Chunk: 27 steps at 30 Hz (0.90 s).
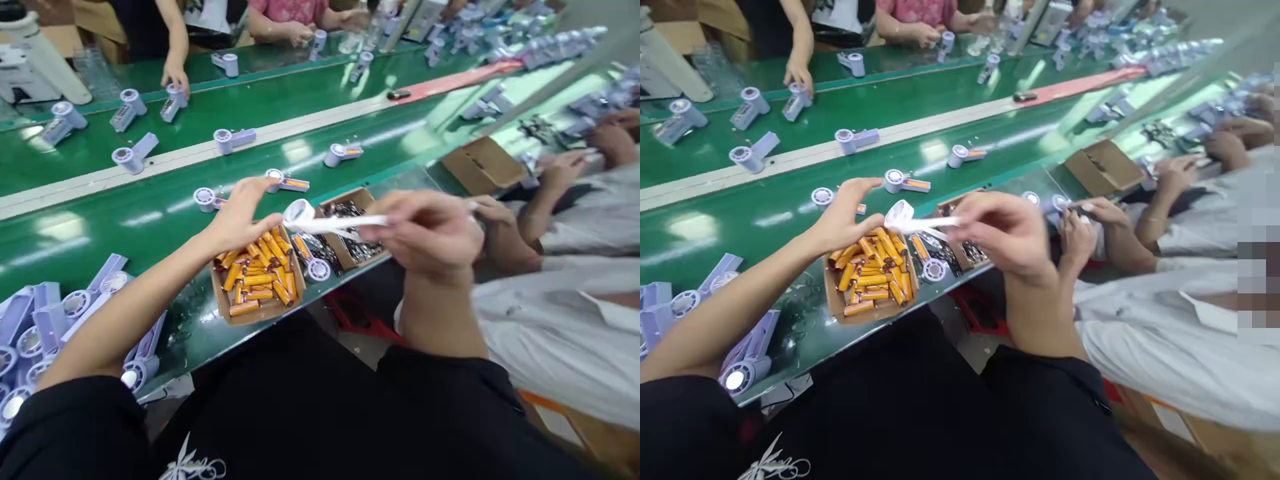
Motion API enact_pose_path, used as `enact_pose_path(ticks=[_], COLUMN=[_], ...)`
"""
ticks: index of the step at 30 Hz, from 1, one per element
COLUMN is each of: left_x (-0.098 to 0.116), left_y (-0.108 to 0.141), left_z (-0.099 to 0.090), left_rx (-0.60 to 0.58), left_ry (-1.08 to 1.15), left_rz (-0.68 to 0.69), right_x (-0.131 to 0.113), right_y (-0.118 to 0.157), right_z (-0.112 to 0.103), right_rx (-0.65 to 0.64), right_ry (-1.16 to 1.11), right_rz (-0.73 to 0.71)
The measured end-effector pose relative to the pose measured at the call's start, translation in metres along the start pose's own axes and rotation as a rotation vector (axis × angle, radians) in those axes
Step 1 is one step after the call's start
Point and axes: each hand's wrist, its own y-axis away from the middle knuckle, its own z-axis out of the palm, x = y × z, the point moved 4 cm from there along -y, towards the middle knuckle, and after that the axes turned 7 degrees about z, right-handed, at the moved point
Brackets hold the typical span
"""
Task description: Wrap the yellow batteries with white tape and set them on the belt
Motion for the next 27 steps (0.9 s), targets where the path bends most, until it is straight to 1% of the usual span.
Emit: enact_pose_path(ticks=[1,2,3,5,6,8,9,10,11,13,14,15,17,18,19,20,21,22,24,26,27], left_x=[0.032,0.065,0.097,0.156,0.18,0.219,0.234,0.245,0.255,0.269,0.275,0.279,0.281,0.28,0.277,0.272,0.266,0.26,0.243,0.225,0.216], left_y=[-0.001,0.0,0.002,0.01,0.017,0.034,0.044,0.053,0.063,0.079,0.085,0.091,0.097,0.099,0.098,0.096,0.093,0.088,0.077,0.064,0.059], left_z=[0.005,0.013,0.026,0.062,0.085,0.138,0.167,0.196,0.225,0.28,0.304,0.326,0.36,0.372,0.381,0.387,0.391,0.392,0.391,0.389,0.388], left_rx=[-0.064,-0.153,-0.253,-0.445,-0.538,-0.731,-0.828,-0.913,-0.985,-1.09,-1.128,-1.157,-1.183,-1.182,-1.172,-1.156,-1.134,-1.105,-1.038,-0.981,-0.96], left_ry=[0.086,0.191,0.301,0.472,0.505,0.451,0.375,0.285,0.201,0.098,0.084,0.086,0.106,0.117,0.128,0.143,0.159,0.175,0.181,0.145,0.117], left_rz=[0.099,0.191,0.27,0.383,0.423,0.486,0.513,0.537,0.561,0.597,0.606,0.606,0.592,0.585,0.58,0.575,0.564,0.546,0.476,0.384,0.342], right_x=[-0.022,-0.041,-0.056,-0.074,-0.079,-0.08,-0.075,-0.067,-0.055,-0.023,-0.006,0.011,0.039,0.047,0.051,0.048,0.04,0.026,-0.012,-0.056,-0.077], right_y=[0.029,0.062,0.098,0.174,0.213,0.294,0.333,0.372,0.407,0.47,0.495,0.516,0.552,0.571,0.591,0.612,0.636,0.661,0.711,0.757,0.777], right_z=[-0.024,-0.044,-0.059,-0.08,-0.087,-0.095,-0.096,-0.094,-0.089,-0.071,-0.06,-0.052,-0.044,-0.046,-0.053,-0.062,-0.075,-0.092,-0.132,-0.182,-0.209], right_rx=[0.09,0.192,0.288,0.439,0.488,0.554,0.578,0.586,0.575,0.532,0.508,0.508,0.572,0.633,0.714,0.811,0.918,1.028,1.243,1.472,1.606], right_ry=[-0.037,-0.042,-0.021,0.05,0.069,0.074,0.092,0.129,0.179,0.32,0.406,0.509,0.706,0.779,0.835,0.88,0.919,0.959,1.058,1.161,1.205], right_rz=[-0.041,-0.07,-0.082,-0.072,-0.067,-0.055,-0.001,0.105,0.251,0.567,0.702,0.805,0.984,1.06,1.127,1.179,1.213,1.235,1.258,1.261,1.259])
